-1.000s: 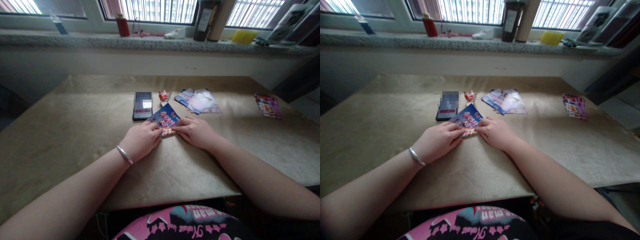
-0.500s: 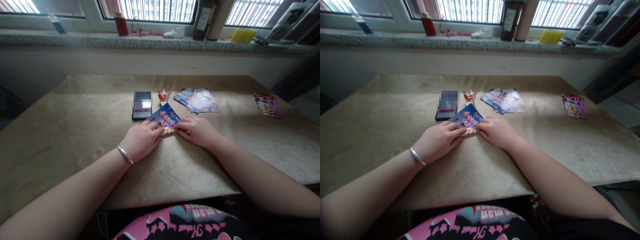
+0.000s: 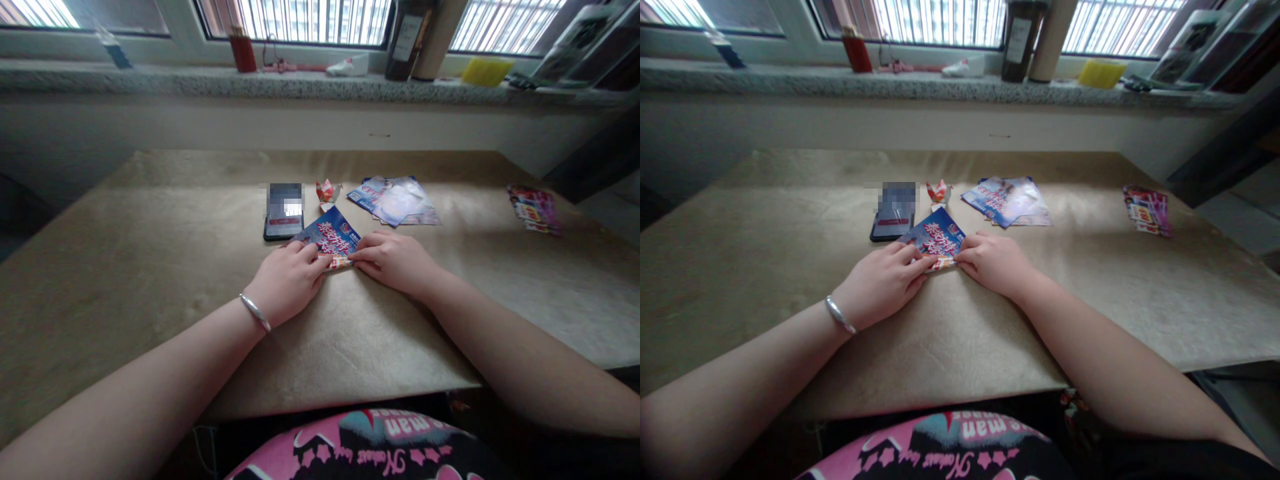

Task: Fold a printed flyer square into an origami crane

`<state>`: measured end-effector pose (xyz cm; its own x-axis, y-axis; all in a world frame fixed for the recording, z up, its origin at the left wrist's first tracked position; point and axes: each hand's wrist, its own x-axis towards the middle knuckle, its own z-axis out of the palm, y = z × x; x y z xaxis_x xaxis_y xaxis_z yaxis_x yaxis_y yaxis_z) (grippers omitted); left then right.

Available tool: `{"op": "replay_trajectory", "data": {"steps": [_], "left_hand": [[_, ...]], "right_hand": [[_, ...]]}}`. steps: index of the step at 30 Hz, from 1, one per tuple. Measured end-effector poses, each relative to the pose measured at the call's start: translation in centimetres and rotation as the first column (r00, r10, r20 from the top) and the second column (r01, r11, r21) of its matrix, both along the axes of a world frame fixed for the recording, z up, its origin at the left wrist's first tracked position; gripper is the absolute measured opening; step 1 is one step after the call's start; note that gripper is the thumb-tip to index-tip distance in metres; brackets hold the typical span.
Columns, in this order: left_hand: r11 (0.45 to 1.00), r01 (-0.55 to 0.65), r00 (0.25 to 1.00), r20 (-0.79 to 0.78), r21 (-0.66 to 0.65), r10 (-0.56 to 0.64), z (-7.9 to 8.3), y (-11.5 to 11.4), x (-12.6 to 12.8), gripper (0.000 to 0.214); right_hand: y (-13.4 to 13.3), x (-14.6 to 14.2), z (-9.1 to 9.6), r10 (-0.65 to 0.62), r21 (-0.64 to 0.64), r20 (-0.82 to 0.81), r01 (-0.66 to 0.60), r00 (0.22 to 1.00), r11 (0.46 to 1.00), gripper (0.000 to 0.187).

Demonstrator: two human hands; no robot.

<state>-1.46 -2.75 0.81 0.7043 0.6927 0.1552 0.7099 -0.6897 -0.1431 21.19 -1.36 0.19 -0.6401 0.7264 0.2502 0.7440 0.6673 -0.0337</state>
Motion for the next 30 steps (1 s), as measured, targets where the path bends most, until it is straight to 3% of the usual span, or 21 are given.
{"op": "replay_trajectory", "data": {"steps": [26, 30], "left_hand": [[0.995, -0.094, 0.995, 0.030, 0.014, 0.093, -0.5, -1.0, 0.6, 0.038], [0.999, -0.027, 0.998, 0.059, -0.033, 0.029, -0.7, -0.9, 0.7, 0.044]], "right_hand": [[0.6, 0.7, 0.5, 0.044, -0.071, -0.040, -0.047, 0.998, 0.996, 0.021], [0.5, 0.6, 0.5, 0.037, -0.079, -0.027, -0.040, 0.999, 0.996, 0.021]]}}
